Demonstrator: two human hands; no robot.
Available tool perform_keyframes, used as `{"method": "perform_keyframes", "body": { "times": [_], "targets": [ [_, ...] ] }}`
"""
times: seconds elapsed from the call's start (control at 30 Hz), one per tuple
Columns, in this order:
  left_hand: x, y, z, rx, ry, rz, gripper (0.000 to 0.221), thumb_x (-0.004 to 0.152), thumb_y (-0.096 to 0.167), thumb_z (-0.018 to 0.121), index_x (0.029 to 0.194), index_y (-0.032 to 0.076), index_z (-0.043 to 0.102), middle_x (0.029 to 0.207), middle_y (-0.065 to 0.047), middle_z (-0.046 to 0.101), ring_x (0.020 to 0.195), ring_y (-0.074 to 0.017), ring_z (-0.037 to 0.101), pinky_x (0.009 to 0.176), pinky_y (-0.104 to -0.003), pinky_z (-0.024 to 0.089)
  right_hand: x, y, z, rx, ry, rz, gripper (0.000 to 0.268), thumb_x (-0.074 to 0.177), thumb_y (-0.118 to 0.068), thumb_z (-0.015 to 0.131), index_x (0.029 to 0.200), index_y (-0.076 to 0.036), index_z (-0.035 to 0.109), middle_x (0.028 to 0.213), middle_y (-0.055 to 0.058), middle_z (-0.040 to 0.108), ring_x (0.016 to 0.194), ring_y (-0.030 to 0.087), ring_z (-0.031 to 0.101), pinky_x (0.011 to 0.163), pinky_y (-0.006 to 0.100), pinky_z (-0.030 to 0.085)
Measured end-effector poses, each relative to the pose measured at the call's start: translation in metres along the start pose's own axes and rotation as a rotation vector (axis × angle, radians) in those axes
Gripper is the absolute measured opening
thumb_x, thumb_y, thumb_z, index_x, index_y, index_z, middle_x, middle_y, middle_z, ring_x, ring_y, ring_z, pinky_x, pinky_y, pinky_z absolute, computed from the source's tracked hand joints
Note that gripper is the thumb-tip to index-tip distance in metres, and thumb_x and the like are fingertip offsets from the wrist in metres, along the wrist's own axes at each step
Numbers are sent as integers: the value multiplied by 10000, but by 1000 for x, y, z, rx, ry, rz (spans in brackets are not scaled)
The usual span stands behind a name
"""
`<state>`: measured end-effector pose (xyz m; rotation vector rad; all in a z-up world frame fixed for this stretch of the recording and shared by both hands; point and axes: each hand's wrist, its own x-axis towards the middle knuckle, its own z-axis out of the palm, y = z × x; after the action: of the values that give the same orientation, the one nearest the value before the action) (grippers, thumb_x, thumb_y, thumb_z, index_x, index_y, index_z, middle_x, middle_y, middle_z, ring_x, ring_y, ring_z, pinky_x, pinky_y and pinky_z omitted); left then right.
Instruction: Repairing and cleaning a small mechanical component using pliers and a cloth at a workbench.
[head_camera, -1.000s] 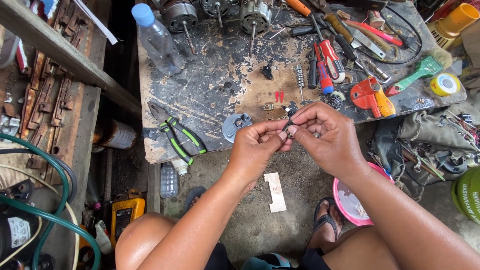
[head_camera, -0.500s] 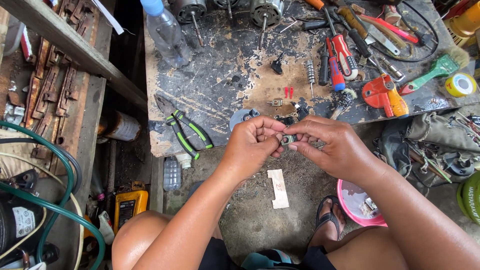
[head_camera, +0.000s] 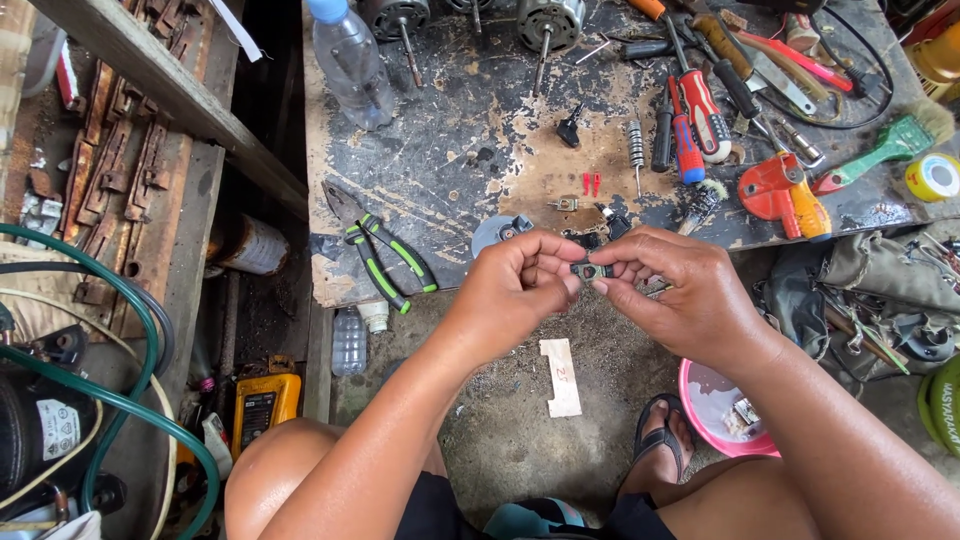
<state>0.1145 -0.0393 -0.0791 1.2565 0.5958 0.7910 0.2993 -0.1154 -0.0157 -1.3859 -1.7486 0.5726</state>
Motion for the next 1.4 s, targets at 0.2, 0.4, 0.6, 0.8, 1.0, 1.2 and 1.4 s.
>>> {"method": "perform_keyframes", "body": {
  "times": [0.2, 0.4, 0.6, 0.8, 1.0, 1.2, 1.4],
  "targets": [
    [-5, 11, 1, -28, 13, -18, 161, 923, -66, 641, 1064, -87, 714, 857, -193, 733, 743, -155, 733, 663, -259, 653, 1, -2, 3, 21, -1, 8, 207, 825, 59, 748, 1020, -5, 770, 779, 124, 711, 675, 192, 670, 679, 338, 541],
    [-3, 21, -5, 55, 49, 2, 188, 967, -32, 581, 1083, -49, 728, 857, -171, 726, 732, -151, 712, 645, -279, 645, 1, -2, 4, 78, 21, 44, 182, 833, 48, 754, 1008, 1, 767, 778, 116, 702, 688, 151, 656, 670, 296, 540],
    [-2, 48, -39, 638, 230, 235, 182, 889, 26, 692, 1050, 57, 771, 813, -118, 722, 688, -154, 674, 568, -280, 575, 6, -3, 7, 5, 31, 21, 186, 826, 73, 752, 1007, 30, 767, 757, 148, 690, 642, 189, 658, 625, 314, 543],
    [-13, 74, -45, 946, 217, 188, 372, 807, 40, 778, 1168, -29, 720, 1010, -205, 675, 942, -394, 702, 823, -490, 585, 18, 9, 17, -143, 47, -66, 209, 849, 84, 722, 1040, 16, 773, 784, 131, 680, 647, 197, 667, 586, 293, 547],
    [-8, 48, -34, 1007, 108, 80, 570, 769, 99, 837, 1276, -75, 642, 1085, -233, 636, 1085, -451, 639, 926, -567, 544, 44, 18, 26, -304, 52, -161, 200, 854, 59, 758, 1045, 6, 781, 803, 136, 677, 680, 245, 689, 612, 311, 562],
    [7, 19, -35, 1117, 233, 158, 342, 783, 181, 805, 1067, 5, 735, 943, -119, 605, 977, -354, 630, 808, -497, 575, 52, 18, 39, -624, -27, -234, 143, 913, -83, 732, 1048, -64, 773, 806, 90, 671, 702, 268, 691, 634, 391, 584],
    [7, 15, -33, 1026, 263, 222, 233, 766, 118, 811, 971, 20, 761, 960, -104, 590, 1004, -318, 613, 860, -485, 565, 54, 17, 37, -673, -57, -266, 104, 934, -59, 728, 1031, -49, 764, 828, 103, 680, 739, 298, 703, 653, 401, 586]
  ]
}}
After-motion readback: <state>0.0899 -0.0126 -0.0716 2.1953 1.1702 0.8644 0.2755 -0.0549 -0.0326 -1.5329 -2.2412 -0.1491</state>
